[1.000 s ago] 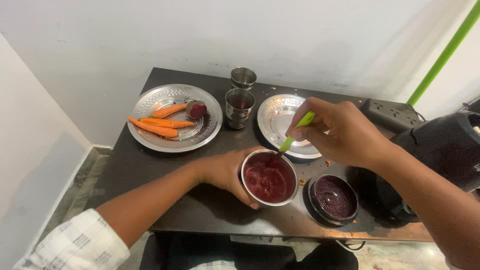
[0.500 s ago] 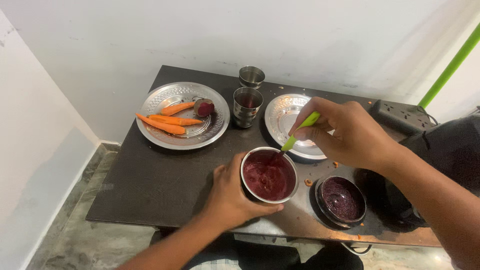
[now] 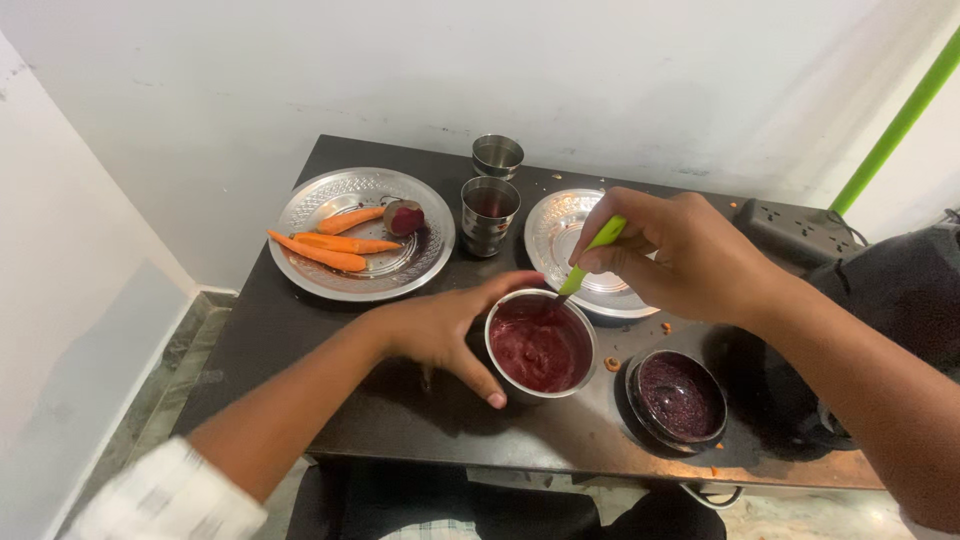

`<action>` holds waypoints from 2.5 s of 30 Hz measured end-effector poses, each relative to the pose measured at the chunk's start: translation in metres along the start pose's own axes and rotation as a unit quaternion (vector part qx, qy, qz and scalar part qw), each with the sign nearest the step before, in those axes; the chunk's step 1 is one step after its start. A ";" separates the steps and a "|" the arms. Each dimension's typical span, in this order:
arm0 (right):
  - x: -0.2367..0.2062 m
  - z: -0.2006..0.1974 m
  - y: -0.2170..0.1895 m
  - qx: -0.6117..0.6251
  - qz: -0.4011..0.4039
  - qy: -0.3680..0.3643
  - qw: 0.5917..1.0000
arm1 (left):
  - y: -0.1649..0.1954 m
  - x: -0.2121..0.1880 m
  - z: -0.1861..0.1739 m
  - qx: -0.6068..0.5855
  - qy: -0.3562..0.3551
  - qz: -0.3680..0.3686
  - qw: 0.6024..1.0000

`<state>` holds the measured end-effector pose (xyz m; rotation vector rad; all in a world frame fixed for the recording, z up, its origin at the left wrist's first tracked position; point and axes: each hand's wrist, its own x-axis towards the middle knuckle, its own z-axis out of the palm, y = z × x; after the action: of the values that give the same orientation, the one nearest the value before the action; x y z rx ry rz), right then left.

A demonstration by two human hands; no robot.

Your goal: The person runs a blender to blend a beetroot mixture, removes the jar from the base, and uses a spatula to scrape the blended paste into a steel cup. They stir the paste in the cup, then place the jar back on the blender base and fit the lid on top.

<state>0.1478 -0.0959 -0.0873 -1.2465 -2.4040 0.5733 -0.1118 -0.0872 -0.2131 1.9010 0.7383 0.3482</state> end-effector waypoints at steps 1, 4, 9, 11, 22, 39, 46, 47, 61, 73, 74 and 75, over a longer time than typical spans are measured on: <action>0.001 0.000 -0.002 -0.007 0.053 -0.011 0.999 | 0.001 0.008 -0.002 -0.008 -0.022 0.038 0.999; 0.002 -0.002 -0.006 -0.020 0.058 -0.011 0.998 | 0.001 0.018 0.003 -0.024 -0.021 0.091 0.995; -0.008 -0.004 -0.003 -0.017 0.082 -0.005 0.996 | 0.000 0.008 0.024 -0.015 0.076 0.068 0.995; -0.013 -0.004 -0.001 -0.008 0.070 0.009 0.998 | 0.002 0.004 0.035 0.000 0.129 0.072 0.989; -0.042 0.007 -0.009 -0.073 0.072 0.092 0.990 | 0.020 -0.005 0.101 0.107 0.387 -0.014 0.916; -0.064 0.010 -0.028 -0.064 0.050 0.161 0.984 | 0.006 0.000 0.123 0.098 0.438 0.035 0.893; -0.109 0.034 0.009 0.127 -0.084 0.321 0.935 | 0.008 0.001 0.125 0.107 0.455 0.064 0.882; -0.115 0.049 0.019 0.150 -0.109 0.348 0.919 | 0.008 0.002 0.125 0.104 0.458 0.061 0.881; -0.161 0.149 0.063 0.180 0.003 0.460 0.870 | 0.011 0.001 0.125 0.116 0.464 0.061 0.876; -0.150 0.135 0.059 0.161 0.010 0.451 0.878 | 0.003 0.007 0.120 0.129 0.474 0.077 0.868; -0.148 0.134 0.058 0.174 -0.011 0.460 0.871 | 0.002 0.009 0.119 0.126 0.481 0.073 0.864; -0.146 0.133 0.056 0.190 -0.030 0.468 0.863 | 0.000 0.011 0.117 0.129 0.475 0.075 0.867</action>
<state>0.1986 -0.2125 -0.2486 -0.9453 -1.4178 0.2851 -0.0400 -0.1641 -0.2645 1.9888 1.3183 1.4073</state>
